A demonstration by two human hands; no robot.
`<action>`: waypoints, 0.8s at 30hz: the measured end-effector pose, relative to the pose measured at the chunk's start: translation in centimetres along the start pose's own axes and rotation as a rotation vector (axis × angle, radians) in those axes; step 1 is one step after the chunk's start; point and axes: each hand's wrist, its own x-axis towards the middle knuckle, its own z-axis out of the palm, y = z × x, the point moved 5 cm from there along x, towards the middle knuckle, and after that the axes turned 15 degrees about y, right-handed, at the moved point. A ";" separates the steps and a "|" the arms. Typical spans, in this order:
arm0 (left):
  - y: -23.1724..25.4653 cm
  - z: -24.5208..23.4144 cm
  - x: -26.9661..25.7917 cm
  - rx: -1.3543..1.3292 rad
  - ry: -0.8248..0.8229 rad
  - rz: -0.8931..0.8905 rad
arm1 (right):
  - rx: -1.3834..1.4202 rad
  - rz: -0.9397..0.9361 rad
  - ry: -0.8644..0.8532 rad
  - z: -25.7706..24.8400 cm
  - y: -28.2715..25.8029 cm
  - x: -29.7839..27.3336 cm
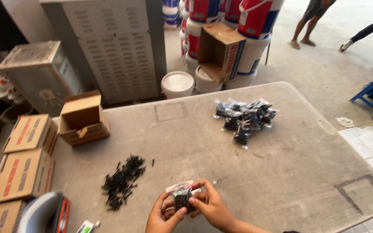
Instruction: The person uses a pink stapler to seal a small plastic bag containing black screws. They then place the sealed bag on a pile of similar packages and begin filling a new bag with screws from a pile on the table.
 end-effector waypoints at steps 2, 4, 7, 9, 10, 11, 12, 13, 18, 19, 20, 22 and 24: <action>-0.8 1.1 1.3 -0.018 -0.003 0.034 | 0.038 0.006 0.001 -0.8 -0.4 0.2; -0.8 2.5 2.2 -0.033 -0.002 0.064 | 0.079 0.018 -0.001 -1.6 -1.4 0.2; -0.5 5.0 2.7 0.078 -0.001 -0.034 | -0.076 0.039 0.030 -3.3 -2.1 0.9; -0.1 7.2 2.6 -0.013 -0.081 -0.038 | 0.101 0.000 0.030 -5.3 -1.2 2.5; 0.0 8.3 2.8 -0.003 -0.092 -0.035 | 0.109 -0.008 0.041 -5.7 -1.9 2.6; 0.0 9.4 2.9 0.024 -0.122 -0.042 | 0.178 0.136 0.124 -6.5 -1.8 2.6; 0.0 10.7 3.1 0.047 -0.153 -0.048 | 0.244 0.279 0.203 -7.3 -1.9 2.7; -0.5 11.8 3.7 0.054 -0.165 -0.044 | 0.252 0.269 0.211 -8.2 -1.1 3.3; -4.3 16.3 9.7 0.161 -0.272 0.051 | 0.204 0.098 0.404 -13.1 -0.2 5.9; -3.5 17.4 9.1 0.169 -0.283 0.054 | 0.211 0.091 0.413 -13.6 -0.5 6.4; -2.7 18.4 8.5 0.230 -0.265 0.104 | 0.202 0.048 0.437 -14.3 -1.0 6.7; -1.4 20.4 7.8 0.302 -0.251 0.148 | 0.200 0.011 0.472 -15.5 -1.8 7.6; -0.3 22.5 6.8 0.276 -0.394 0.322 | 0.130 -0.196 0.500 -16.5 -2.9 8.1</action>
